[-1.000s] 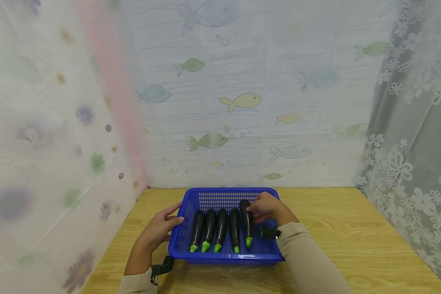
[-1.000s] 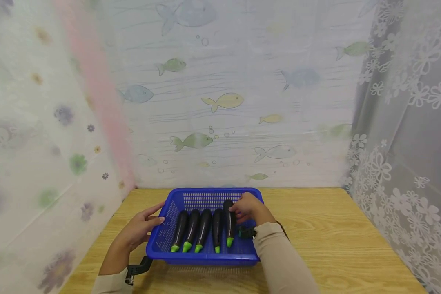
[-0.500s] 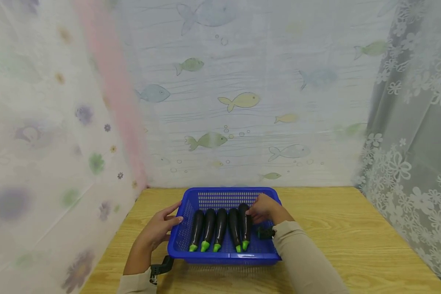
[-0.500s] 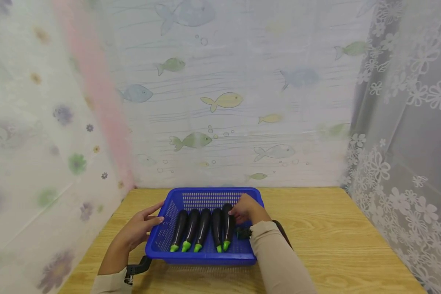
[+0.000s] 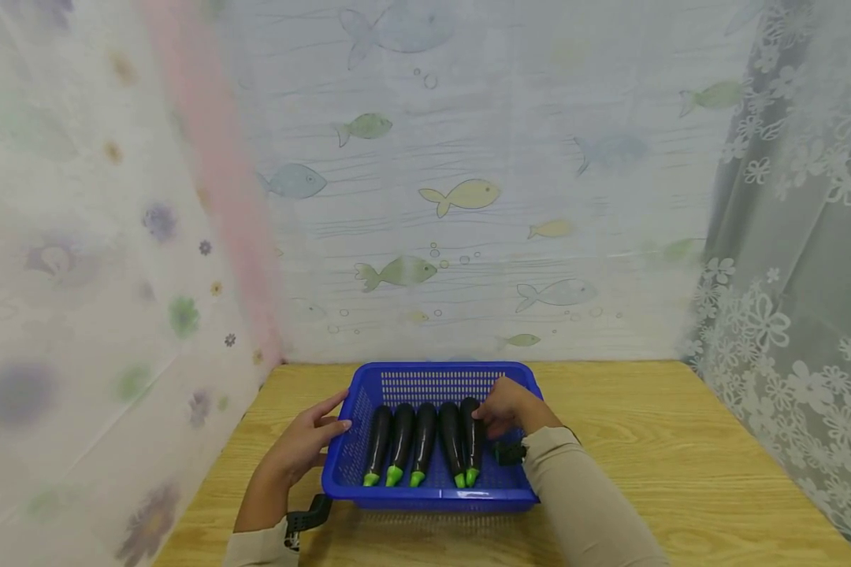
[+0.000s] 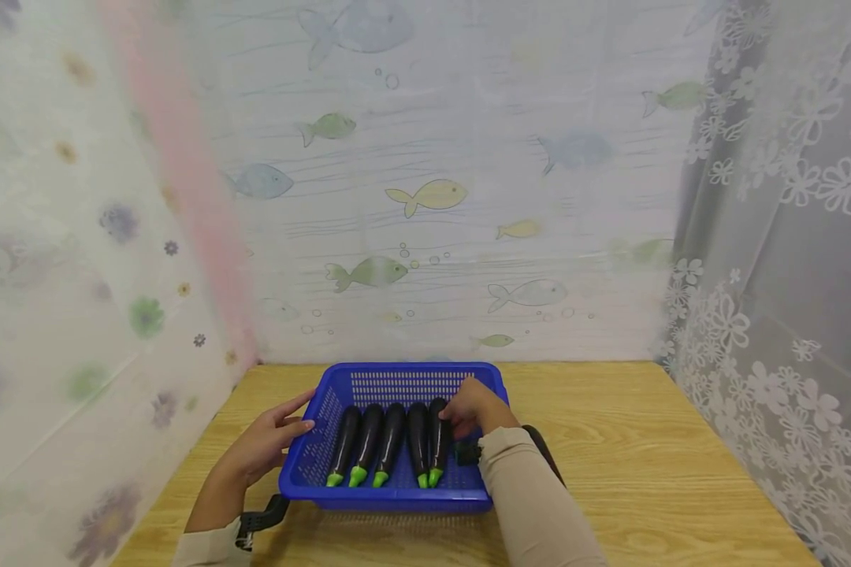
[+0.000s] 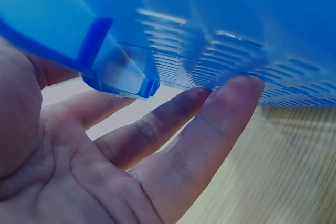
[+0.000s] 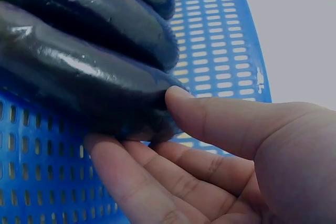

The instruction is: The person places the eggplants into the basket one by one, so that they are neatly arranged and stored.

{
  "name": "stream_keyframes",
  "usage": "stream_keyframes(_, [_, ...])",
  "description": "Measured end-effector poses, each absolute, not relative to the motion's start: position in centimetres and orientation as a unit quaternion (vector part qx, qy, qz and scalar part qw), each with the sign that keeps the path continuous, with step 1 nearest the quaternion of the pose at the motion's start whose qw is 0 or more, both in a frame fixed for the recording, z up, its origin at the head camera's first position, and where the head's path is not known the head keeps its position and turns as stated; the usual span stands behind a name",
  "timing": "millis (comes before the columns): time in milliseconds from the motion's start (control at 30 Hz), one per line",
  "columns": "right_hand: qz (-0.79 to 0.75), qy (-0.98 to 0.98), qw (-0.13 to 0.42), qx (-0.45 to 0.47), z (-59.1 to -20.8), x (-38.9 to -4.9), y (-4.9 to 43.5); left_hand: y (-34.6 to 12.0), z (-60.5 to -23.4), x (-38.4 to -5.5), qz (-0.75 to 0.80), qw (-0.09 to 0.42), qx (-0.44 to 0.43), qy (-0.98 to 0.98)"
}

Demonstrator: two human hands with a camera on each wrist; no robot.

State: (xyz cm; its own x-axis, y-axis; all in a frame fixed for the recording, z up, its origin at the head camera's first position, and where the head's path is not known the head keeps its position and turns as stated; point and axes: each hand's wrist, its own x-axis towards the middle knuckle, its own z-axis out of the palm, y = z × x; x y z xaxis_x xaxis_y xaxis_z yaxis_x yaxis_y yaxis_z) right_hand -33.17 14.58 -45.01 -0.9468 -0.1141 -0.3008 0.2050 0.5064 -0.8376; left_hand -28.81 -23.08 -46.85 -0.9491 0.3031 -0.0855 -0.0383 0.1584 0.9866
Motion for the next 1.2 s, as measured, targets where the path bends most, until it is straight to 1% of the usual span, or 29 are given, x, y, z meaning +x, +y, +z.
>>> stream_keyframes(133, [-0.502,0.849,0.163,0.029,-45.0,-33.1,14.5,-23.1,-46.7,-28.7,0.640,0.136,0.089,0.751])
stream_keyframes(233, [-0.499,0.851,0.161,0.026,-45.1,-33.1,14.5,-22.9,-46.4,-28.6,0.636,0.127,0.083,0.757])
stream_keyframes(467, [-0.495,0.854,0.159,0.029,-45.1,-33.0,14.4,-22.0,-45.8,-28.3,0.610,0.068,0.051,0.788])
stream_keyframes(533, [-0.495,0.853,0.161,0.031,-45.1,-33.0,14.4,-21.9,-45.8,-28.2,0.606,0.060,0.046,0.792])
stream_keyframes(1033, [-0.501,0.852,0.151,0.037,-45.3,-33.3,14.5,-22.1,-46.0,-28.2,0.619,0.067,0.064,0.780])
stream_keyframes(1200, [-0.500,0.855,0.132,0.045,-45.2,-33.6,14.8,-22.2,-46.2,-28.3,0.621,0.067,0.069,0.778])
